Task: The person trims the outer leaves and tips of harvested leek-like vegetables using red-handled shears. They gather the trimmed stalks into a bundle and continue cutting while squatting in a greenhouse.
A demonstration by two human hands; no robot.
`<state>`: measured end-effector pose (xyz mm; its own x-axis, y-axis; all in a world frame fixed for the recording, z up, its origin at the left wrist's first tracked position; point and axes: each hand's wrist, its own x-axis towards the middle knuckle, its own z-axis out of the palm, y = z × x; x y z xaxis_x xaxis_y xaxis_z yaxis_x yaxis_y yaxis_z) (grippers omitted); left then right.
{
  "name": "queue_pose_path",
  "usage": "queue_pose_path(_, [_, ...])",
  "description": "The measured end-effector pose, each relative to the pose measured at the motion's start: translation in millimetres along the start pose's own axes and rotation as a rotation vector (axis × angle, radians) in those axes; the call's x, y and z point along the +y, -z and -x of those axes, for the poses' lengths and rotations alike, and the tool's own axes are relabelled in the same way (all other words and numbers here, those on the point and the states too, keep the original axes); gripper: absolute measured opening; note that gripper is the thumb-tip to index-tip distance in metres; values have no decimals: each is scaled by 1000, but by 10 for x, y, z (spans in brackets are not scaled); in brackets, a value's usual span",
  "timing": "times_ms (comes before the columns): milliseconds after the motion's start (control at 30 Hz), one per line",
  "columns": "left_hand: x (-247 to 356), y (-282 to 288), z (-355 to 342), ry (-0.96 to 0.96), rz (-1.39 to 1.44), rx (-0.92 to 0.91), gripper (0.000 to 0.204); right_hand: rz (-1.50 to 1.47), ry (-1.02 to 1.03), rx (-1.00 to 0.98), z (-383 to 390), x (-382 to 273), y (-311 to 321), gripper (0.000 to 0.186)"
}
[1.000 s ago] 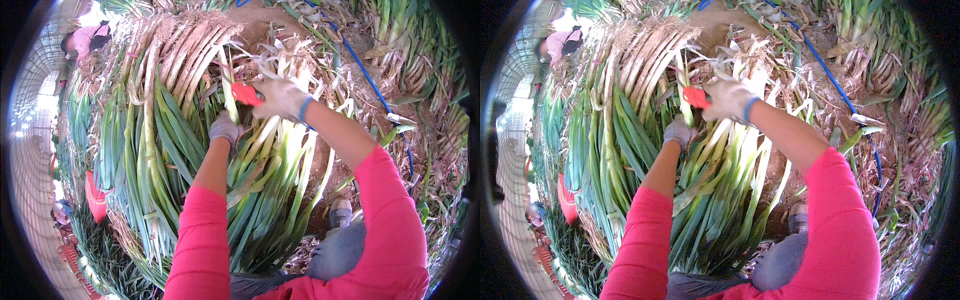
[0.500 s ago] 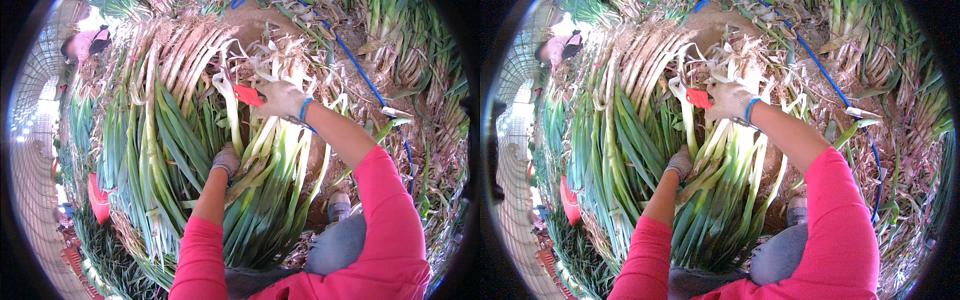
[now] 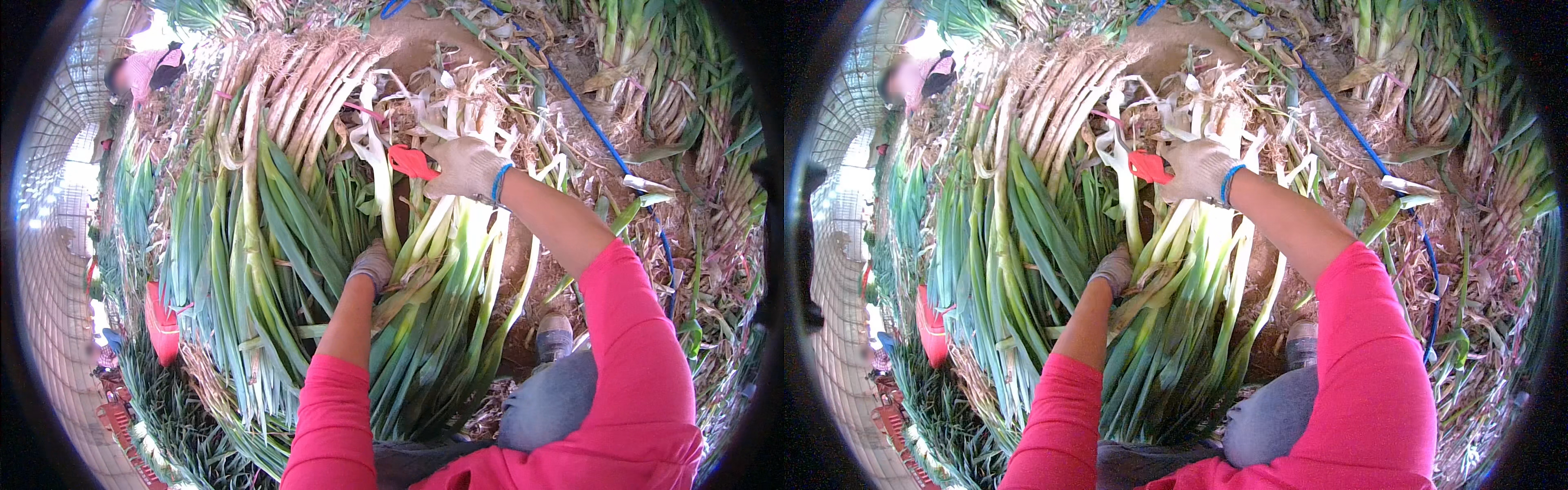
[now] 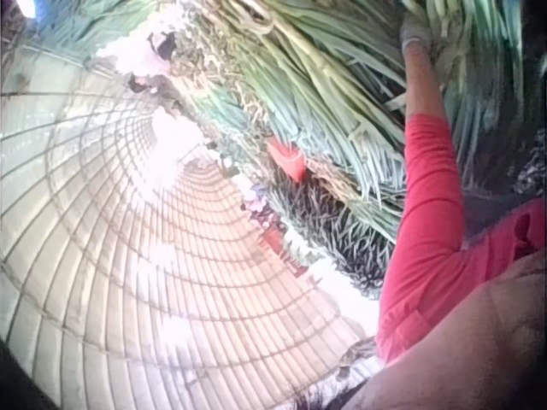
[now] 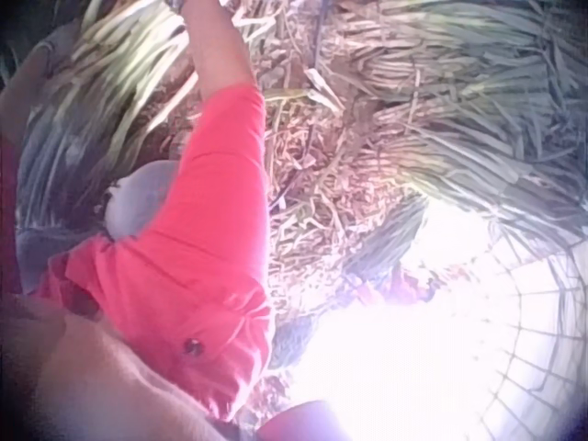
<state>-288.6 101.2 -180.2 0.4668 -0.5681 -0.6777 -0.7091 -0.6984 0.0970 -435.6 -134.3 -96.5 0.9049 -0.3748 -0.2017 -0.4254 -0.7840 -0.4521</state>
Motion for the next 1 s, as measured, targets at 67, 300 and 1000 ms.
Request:
queue_pose_path(67, [-13, 79, 102, -66, -13, 126, 44, -4, 3, -41, 144, -128, 81, 77])
queue_pose_path(300, [-985, 1070, 959, 6, -160, 1190, 68, -77, -77, -164, 761, -182, 53, 87])
queue_pose_path(1000, [-370, 487, 1035, 92, -98, 556, 53, -216, 167, -421, 1544, -855, -143, 92])
